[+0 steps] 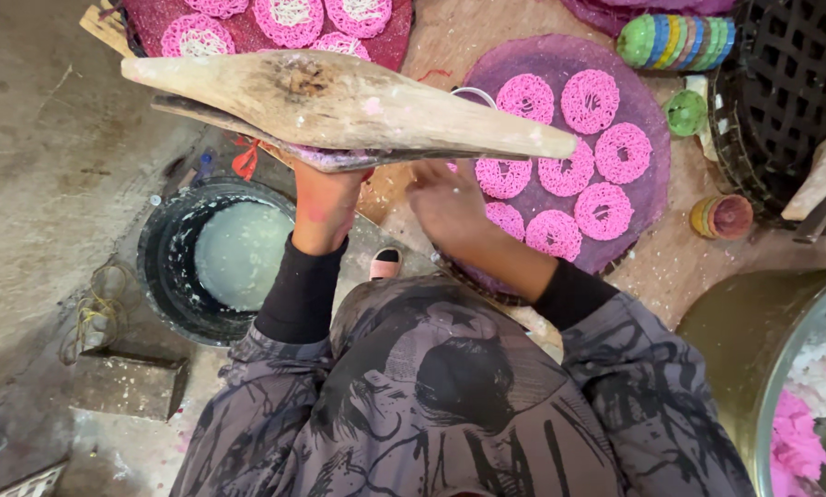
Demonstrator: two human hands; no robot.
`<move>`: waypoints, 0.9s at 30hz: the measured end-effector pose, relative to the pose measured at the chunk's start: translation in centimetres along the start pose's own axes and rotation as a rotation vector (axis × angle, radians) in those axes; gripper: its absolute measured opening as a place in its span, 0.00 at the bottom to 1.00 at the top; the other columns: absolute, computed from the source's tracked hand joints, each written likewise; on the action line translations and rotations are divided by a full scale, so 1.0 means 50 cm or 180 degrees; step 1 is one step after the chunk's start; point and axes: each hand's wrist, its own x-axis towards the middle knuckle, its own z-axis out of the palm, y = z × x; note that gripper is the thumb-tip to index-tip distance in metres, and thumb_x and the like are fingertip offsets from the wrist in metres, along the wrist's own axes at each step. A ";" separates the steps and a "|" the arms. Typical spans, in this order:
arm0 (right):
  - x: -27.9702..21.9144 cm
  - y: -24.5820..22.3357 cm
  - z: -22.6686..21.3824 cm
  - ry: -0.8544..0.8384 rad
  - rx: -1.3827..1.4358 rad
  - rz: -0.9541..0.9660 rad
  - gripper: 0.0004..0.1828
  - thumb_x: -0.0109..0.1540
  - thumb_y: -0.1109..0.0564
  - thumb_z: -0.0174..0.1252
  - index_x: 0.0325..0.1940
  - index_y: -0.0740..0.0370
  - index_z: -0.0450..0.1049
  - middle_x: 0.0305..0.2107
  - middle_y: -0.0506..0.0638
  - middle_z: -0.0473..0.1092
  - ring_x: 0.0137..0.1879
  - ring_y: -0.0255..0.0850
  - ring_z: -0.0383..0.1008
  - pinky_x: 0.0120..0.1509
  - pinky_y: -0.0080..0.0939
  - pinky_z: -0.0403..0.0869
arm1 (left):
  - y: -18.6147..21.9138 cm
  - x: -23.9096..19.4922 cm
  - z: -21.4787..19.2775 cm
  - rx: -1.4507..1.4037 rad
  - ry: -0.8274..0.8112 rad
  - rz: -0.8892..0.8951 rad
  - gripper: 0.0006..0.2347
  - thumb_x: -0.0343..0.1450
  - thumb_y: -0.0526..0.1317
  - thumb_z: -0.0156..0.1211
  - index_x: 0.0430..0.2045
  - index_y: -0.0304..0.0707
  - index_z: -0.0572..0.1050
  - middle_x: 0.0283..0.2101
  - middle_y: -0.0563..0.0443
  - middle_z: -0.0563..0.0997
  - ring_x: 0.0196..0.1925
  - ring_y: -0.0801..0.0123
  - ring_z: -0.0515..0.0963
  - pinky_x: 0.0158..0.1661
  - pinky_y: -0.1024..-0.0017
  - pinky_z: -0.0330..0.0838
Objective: The person prepares and shapes pink dough using several wooden tools and a large bowl. They scoop dough into a handheld wooden mold, press it to form patterns, and place the finished pieces onto wooden trays.
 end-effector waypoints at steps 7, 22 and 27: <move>-0.033 0.022 -0.026 0.0704 0.0688 0.0217 0.04 0.57 0.55 0.61 0.33 0.53 0.80 0.46 0.46 0.70 0.60 0.42 0.69 0.69 0.72 0.54 | 0.013 -0.005 0.017 0.0118 -0.0226 0.0101 0.13 0.68 0.28 0.68 0.43 0.35 0.73 0.35 0.55 0.77 0.31 0.76 0.75 0.29 0.76 0.69; -0.269 -0.049 0.043 0.1170 -0.0035 0.0295 0.08 0.61 0.53 0.62 0.42 0.57 0.78 0.45 0.47 0.71 0.62 0.44 0.69 0.76 0.66 0.54 | 0.005 0.040 0.084 0.0492 -0.0362 0.0155 0.14 0.69 0.31 0.66 0.48 0.37 0.73 0.38 0.56 0.79 0.31 0.79 0.76 0.27 0.78 0.70; -0.391 -0.045 0.030 0.1188 0.0148 0.0512 0.07 0.59 0.54 0.63 0.37 0.58 0.78 0.44 0.49 0.72 0.59 0.45 0.72 0.71 0.68 0.56 | 0.009 0.043 0.126 0.0450 -0.0569 -0.0166 0.14 0.70 0.31 0.66 0.48 0.38 0.73 0.37 0.58 0.77 0.29 0.80 0.74 0.25 0.80 0.66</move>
